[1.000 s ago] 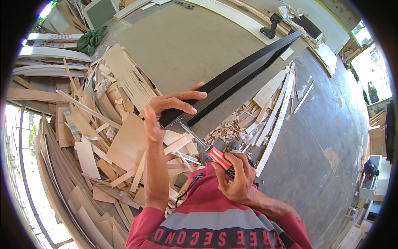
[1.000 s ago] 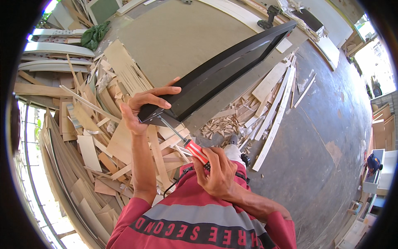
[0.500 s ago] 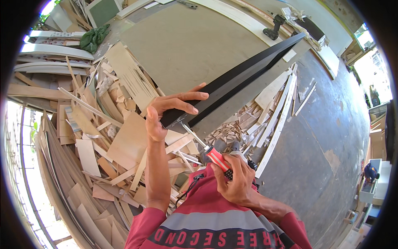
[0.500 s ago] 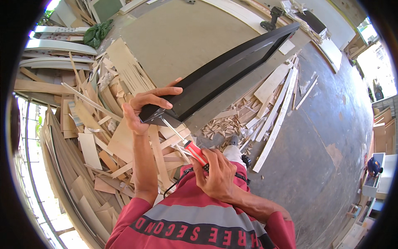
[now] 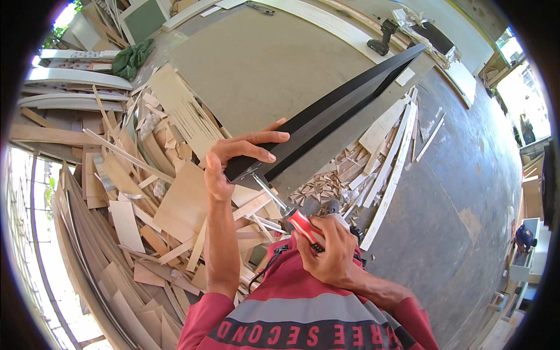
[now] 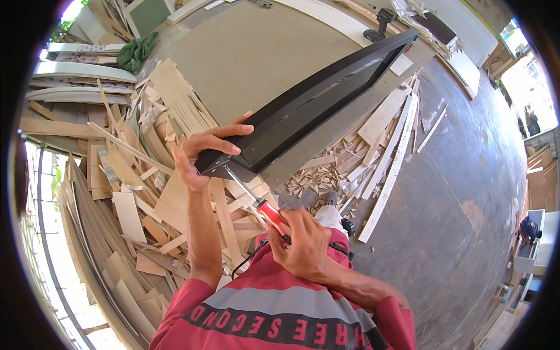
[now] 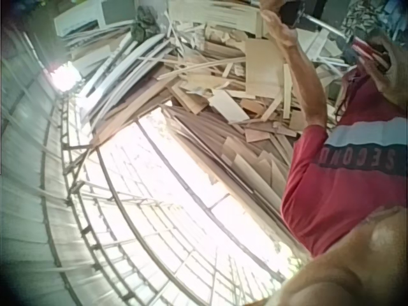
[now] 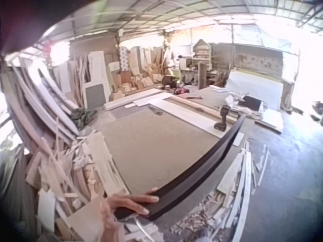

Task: The person attaches a screw to a black frame using a screwdriver, سپس wipes the frame with a brush, and repeats the process of driving screws into the frame.

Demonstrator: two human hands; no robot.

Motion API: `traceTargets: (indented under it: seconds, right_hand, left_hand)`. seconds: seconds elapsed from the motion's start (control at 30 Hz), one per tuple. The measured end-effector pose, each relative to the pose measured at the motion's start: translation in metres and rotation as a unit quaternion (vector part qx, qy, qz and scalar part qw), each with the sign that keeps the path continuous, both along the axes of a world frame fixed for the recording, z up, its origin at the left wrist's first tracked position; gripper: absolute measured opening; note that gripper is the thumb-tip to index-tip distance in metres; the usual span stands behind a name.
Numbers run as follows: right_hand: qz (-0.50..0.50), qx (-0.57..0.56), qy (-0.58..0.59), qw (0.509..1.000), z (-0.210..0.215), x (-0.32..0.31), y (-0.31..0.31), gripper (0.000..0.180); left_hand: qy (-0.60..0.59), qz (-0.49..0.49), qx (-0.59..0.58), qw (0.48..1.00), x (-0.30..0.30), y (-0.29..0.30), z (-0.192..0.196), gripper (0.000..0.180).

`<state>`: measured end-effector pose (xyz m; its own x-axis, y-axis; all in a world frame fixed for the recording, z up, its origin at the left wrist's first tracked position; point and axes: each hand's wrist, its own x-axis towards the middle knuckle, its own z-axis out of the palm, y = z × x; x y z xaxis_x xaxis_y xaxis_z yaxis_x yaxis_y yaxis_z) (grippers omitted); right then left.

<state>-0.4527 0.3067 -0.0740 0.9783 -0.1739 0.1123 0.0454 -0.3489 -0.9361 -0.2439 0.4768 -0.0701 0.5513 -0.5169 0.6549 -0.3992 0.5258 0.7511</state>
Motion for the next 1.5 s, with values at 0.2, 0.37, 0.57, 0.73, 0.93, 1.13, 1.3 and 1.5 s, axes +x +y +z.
traceTargets:
  seconds: [0.2,0.37,0.57,0.73,0.93,1.13,1.3,1.5]
  right_hand:
    - [0.033,0.387,0.294,0.873,0.005,0.001,-0.004,0.024]
    - [0.083,0.537,0.31,0.78,-0.004,0.002,-0.009,0.025]
    - [-0.028,-0.144,-0.077,0.986,0.003,-0.006,0.002,0.024]
    - [0.056,0.006,0.04,0.998,-0.01,-0.009,-0.002,0.029]
    - [0.104,0.563,0.334,0.749,-0.004,0.006,-0.013,0.031]
    - [0.024,0.008,0.001,1.0,-0.013,0.0,-0.001,0.026]
    - [0.122,0.668,0.364,0.637,-0.014,0.007,-0.016,0.031]
    - [0.071,0.366,0.251,0.893,-0.018,0.006,0.004,0.024]
  left_hand:
    - [-0.018,0.005,0.006,1.0,0.0,-0.001,-0.003,0.098]
    - [-0.024,0.002,0.013,1.0,-0.001,-0.002,0.0,0.098]
    - [-0.02,0.011,0.02,1.0,-0.003,-0.002,-0.002,0.098]
    - [-0.012,0.017,0.025,0.999,-0.004,0.003,0.0,0.099]
    - [0.014,0.007,0.011,1.0,0.0,0.001,-0.003,0.095]
    - [0.013,0.009,0.009,1.0,-0.001,0.003,-0.001,0.096]
    - [0.015,0.023,0.011,1.0,-0.001,0.001,0.0,0.096]
    - [0.022,0.029,0.012,0.999,0.002,0.002,0.004,0.096]
